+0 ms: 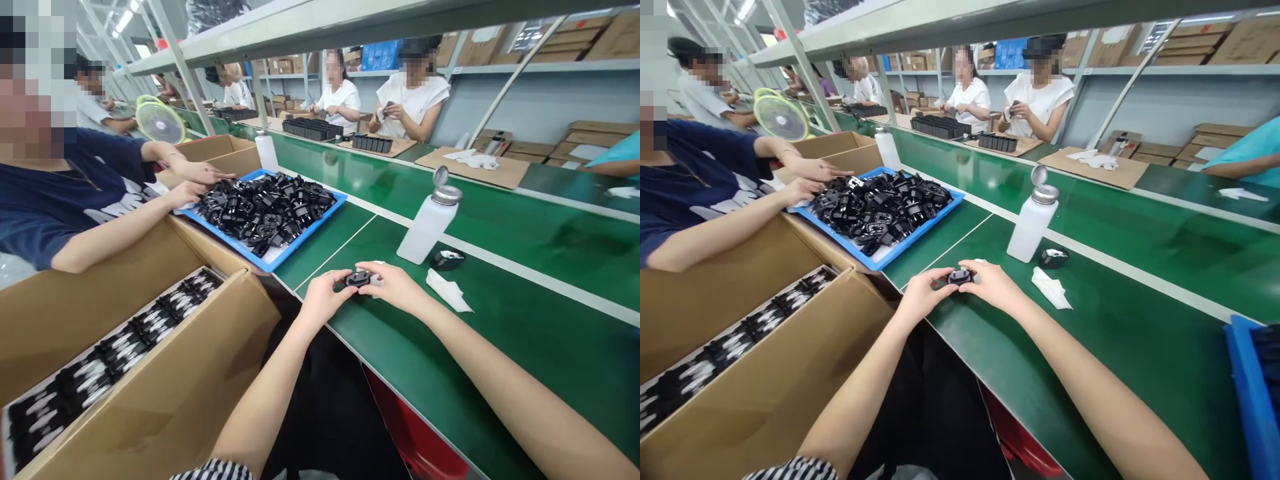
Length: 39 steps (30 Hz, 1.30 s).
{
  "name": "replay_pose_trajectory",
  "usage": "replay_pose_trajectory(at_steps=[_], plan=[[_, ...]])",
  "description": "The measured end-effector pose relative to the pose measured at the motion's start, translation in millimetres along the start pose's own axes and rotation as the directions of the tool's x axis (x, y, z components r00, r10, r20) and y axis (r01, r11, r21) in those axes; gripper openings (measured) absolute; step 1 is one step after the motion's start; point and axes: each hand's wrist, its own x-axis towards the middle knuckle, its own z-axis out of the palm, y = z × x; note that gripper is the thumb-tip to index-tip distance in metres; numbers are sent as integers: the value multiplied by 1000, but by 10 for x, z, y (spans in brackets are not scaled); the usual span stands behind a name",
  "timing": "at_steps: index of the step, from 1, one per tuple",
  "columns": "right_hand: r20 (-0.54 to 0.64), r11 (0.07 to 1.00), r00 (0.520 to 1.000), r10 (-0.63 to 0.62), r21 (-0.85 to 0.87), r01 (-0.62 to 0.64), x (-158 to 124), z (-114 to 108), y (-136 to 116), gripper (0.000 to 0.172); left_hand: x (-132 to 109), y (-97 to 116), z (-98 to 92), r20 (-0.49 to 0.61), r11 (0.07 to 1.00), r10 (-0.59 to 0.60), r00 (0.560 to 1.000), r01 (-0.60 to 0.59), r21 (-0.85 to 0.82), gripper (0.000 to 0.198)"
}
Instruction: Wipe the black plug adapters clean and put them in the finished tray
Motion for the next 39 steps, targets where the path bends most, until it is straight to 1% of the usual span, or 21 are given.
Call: replay_pose_trajectory(at_steps=[2,4,7,9,10,12,13,15,17,19,21,23,27,29,32,35,37,39], plan=[[42,1000,999,11,-30,-9,23,-35,-25,28,36,71,-56,52,993,-27,998,21,116,30],[85,992,996,4,-125,7,58,-84,-82,24,82,169,-115,117,958,-68,991,32,284,27],[160,957,987,-2,-285,48,118,-159,-177,24,157,319,-190,187,830,-110,976,-13,557,21],[219,947,976,10,-316,61,145,-193,-209,22,207,393,-228,233,759,-119,965,-62,648,20],[248,950,969,13,-304,65,154,-203,-213,21,232,421,-243,270,748,-122,955,-91,658,20],[288,966,957,33,-255,44,166,-213,-200,20,278,467,-265,348,753,-135,928,-133,645,20],[304,972,951,55,-233,18,171,-214,-191,20,297,490,-269,370,755,-152,916,-134,642,20],[332,977,937,107,-209,-38,175,-214,-182,20,324,544,-264,368,744,-218,904,-90,662,21],[351,975,925,147,-209,-76,168,-211,-193,19,326,594,-250,340,730,-289,895,-24,683,21],[353,980,924,149,-179,-89,148,-204,-210,19,294,612,-233,324,736,-316,891,14,677,20],[328,987,936,128,-132,-89,127,-196,-214,21,232,572,-213,313,754,-293,904,16,657,20],[290,992,951,104,-99,-79,117,-186,-200,24,152,478,-186,301,767,-260,918,7,642,23],[247,992,965,92,-106,-67,109,-154,-174,28,13,273,-159,252,817,-115,961,-52,574,30],[243,992,967,78,-111,-52,88,-123,-188,28,-25,226,-188,246,835,-72,967,-76,544,30],[219,993,975,21,-115,5,48,-52,-225,22,-40,190,-274,288,872,-70,955,-82,483,25],[198,995,980,-23,-90,42,27,12,-232,17,-23,112,-340,267,936,-54,962,-44,348,26],[201,997,979,-43,-60,57,27,30,-213,20,-4,46,-352,236,972,-69,969,12,235,33],[191,994,980,-63,-78,79,31,27,-191,26,19,12,-348,215,980,-97,972,56,189,37]])
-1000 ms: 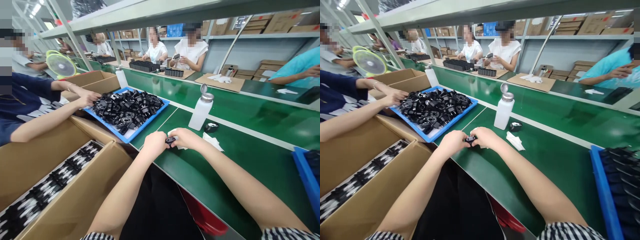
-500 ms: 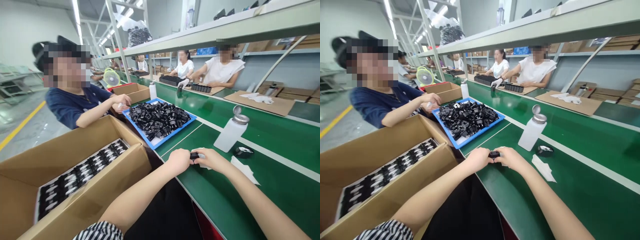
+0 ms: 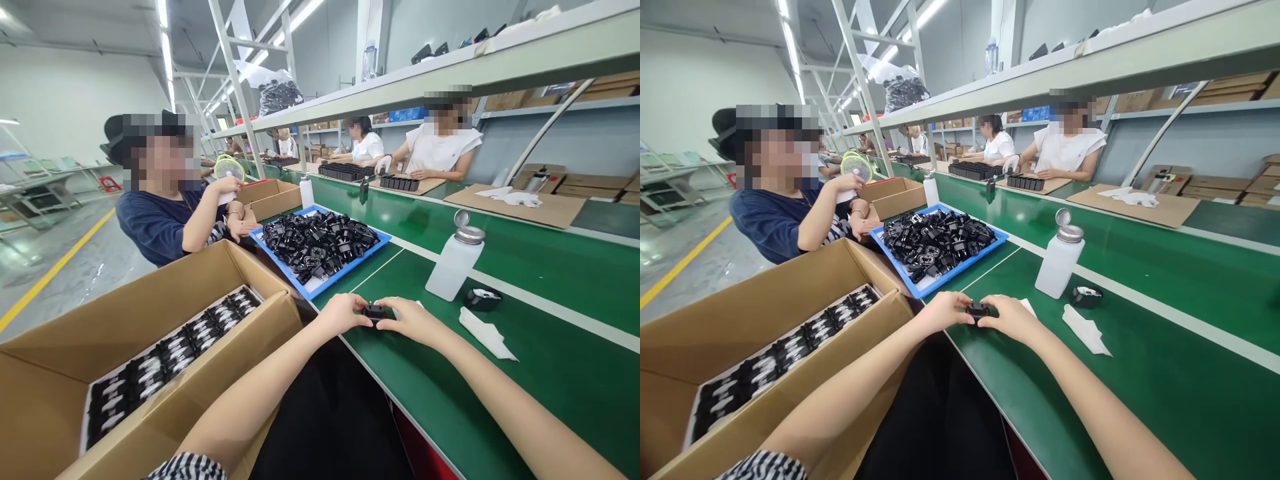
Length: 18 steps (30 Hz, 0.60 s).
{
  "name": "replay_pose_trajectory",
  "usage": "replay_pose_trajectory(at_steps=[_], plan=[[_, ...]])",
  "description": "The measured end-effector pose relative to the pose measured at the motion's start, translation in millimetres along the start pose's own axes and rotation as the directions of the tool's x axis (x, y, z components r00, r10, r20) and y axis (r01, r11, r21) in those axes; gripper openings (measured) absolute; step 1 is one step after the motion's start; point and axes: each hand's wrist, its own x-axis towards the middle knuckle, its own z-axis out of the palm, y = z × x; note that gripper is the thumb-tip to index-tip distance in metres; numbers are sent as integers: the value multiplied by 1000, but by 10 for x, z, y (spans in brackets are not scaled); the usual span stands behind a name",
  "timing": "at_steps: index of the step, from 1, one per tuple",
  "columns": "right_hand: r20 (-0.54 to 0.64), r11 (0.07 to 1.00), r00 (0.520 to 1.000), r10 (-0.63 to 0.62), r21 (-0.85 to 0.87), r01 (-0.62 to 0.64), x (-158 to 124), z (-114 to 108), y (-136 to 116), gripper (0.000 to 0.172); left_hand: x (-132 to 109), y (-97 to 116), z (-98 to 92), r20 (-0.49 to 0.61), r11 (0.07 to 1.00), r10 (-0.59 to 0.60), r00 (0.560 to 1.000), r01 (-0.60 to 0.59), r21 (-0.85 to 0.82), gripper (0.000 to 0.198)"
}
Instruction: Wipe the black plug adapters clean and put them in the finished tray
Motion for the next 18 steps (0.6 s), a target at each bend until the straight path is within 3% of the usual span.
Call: replay_pose_trajectory(at_steps=[3,6,8,12,14,16,18], plan=[[-24,995,1000,-2,-104,-1,1,-33,9,23,55,59,-15,-2,985,-36,999,36,167,32],[21,991,999,46,-129,-43,26,-87,-21,18,141,189,-63,64,904,-86,994,51,425,27],[65,989,994,85,-130,-76,65,-100,-51,19,189,249,-89,94,857,-113,989,49,512,25],[59,978,990,126,-173,-114,149,-62,-70,23,215,240,-60,103,899,-113,988,57,435,24],[30,973,988,152,-183,-144,137,-114,-44,39,240,196,-6,58,942,-85,995,61,331,26],[52,961,976,210,-196,-196,39,-288,7,53,308,155,57,-15,972,-52,999,54,230,31],[47,909,933,357,-246,-336,-143,-571,90,48,424,134,114,-61,986,-38,997,47,162,37]])
